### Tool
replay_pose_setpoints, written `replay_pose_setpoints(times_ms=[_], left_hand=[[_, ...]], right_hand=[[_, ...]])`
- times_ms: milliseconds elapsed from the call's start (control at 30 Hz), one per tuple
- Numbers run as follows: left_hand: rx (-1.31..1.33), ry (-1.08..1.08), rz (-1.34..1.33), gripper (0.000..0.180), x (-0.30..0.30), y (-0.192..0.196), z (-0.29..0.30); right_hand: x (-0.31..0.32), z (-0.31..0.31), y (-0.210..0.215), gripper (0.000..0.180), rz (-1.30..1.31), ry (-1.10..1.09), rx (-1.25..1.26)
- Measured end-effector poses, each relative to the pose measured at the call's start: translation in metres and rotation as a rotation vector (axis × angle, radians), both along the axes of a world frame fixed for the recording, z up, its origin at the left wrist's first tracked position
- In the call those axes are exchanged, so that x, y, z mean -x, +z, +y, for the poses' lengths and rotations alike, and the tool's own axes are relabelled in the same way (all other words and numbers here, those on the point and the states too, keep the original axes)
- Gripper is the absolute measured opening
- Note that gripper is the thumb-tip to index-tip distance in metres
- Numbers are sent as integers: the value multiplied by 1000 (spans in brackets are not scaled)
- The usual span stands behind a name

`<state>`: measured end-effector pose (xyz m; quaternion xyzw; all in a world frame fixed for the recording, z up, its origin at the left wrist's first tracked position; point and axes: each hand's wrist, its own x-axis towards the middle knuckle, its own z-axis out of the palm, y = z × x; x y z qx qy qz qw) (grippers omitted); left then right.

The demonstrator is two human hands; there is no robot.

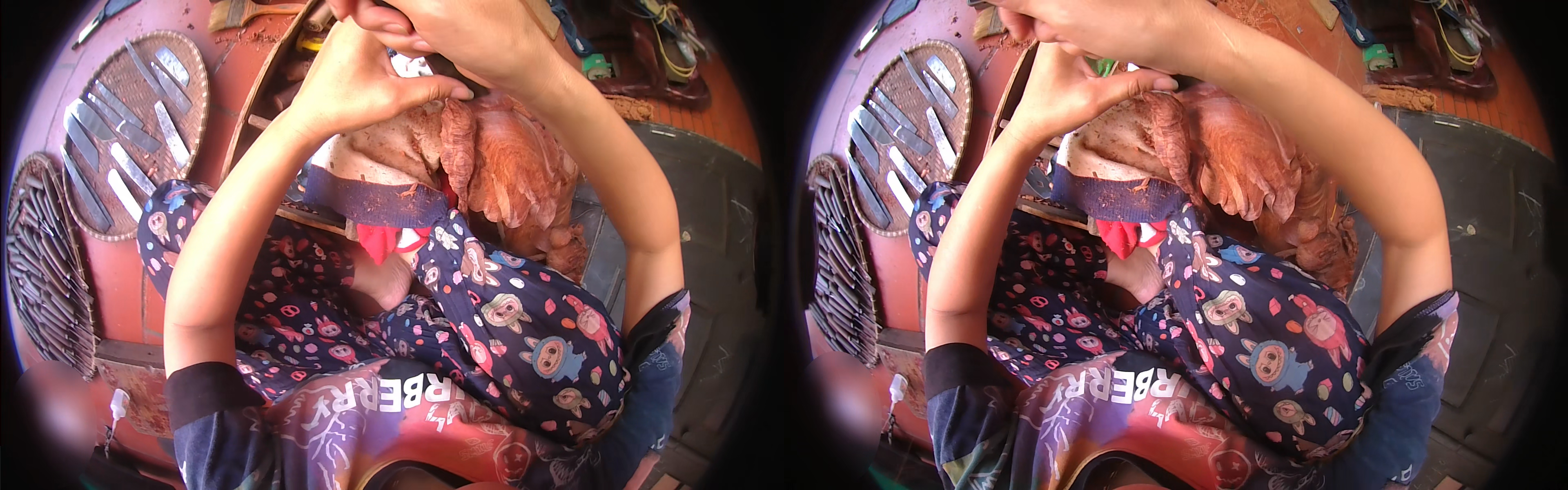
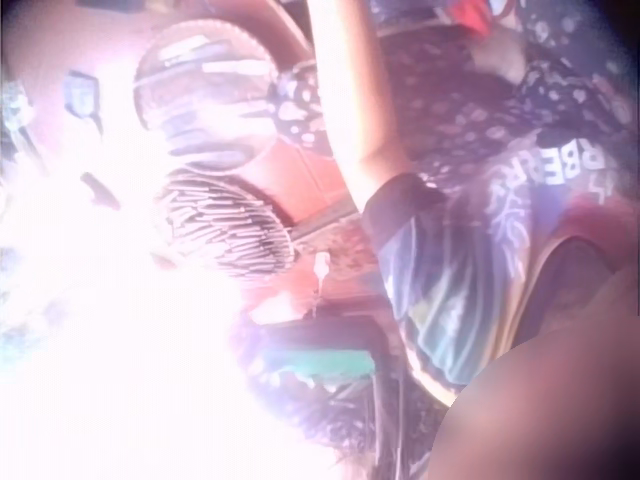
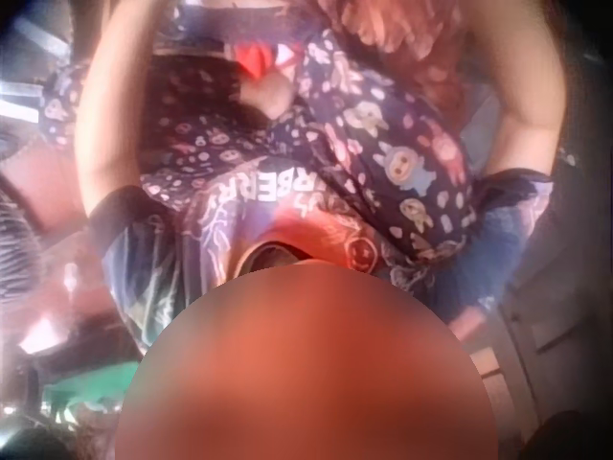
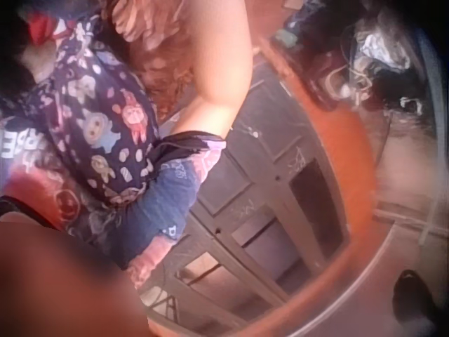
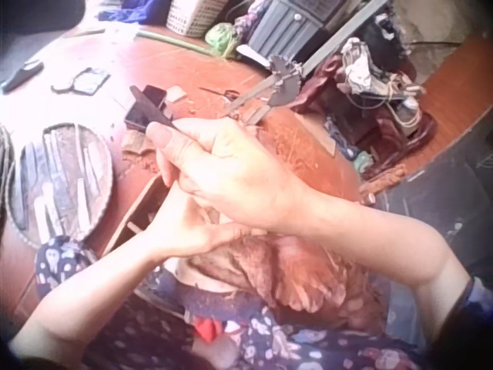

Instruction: The person is carving a piece of reddish-brown wood using various chisels. They repeatedly select different chisels from a woven tray, carve the wood, and wipe away shavings. The person works on different sections of the wood, refining its shape.

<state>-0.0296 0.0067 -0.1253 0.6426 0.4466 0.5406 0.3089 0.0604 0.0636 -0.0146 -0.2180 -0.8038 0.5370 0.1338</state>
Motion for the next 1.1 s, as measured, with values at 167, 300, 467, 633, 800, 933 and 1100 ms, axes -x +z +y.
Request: replay_pose_setpoints(times_ms=[167,300,467,633,800,933,1100], left_hand=[[213,32,-563,54,9,42,9],[30,-195,-394,48,1,-11,8],[-263,31,-328,45,-8,0,24],[-244,98,-332,56,-13,-9,5],[-349,-113,-410,63,11,-19,38],[-244,-153,-379,65,11,5,16],[-273,17,-345,74,-1,-6,20]], right_hand=[[25,35,-12,40,183,107,-291],[0,21,-3,42,74,162,150],[16,24,6,42,23,75,-169],[8,18,3,42,37,167,-141],[28,30,0,40,118,129,-274],[22,13,44,41,-47,167,-229],[20,40,-17,44,155,156,-314]])
